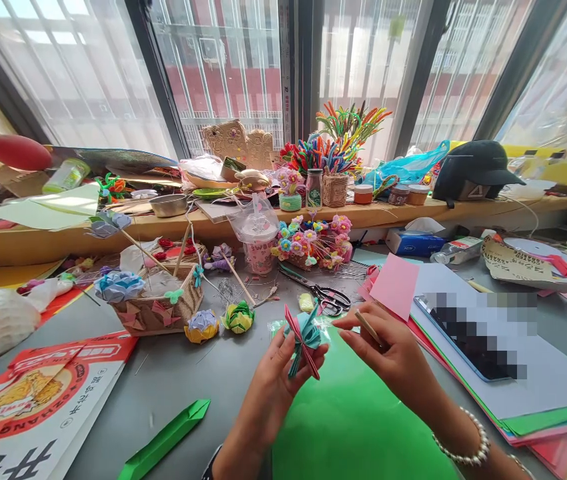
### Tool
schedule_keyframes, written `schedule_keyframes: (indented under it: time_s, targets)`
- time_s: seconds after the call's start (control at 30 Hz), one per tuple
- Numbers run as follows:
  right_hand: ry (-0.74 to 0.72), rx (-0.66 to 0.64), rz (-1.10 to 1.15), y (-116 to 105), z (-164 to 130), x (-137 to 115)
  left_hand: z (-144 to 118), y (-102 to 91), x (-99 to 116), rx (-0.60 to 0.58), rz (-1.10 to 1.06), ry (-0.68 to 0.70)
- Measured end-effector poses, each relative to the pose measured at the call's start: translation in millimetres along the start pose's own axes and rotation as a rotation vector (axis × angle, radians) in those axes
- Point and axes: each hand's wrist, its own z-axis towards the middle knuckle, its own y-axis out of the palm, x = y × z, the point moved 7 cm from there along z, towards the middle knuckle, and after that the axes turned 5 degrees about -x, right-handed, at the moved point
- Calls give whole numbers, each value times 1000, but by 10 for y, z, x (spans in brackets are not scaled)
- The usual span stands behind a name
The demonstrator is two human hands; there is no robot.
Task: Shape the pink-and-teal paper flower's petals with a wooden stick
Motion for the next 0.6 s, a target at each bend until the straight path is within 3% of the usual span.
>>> schedule_keyframes:
  time_s: [0.27, 0.6]
  targets:
    - [-30, -56, -59, 54, -7, -11, 15, -59, -19, -23, -89, -1]
    - [13, -37, -100, 35, -5, 31, 40, -61, -6, 0, 34, 46]
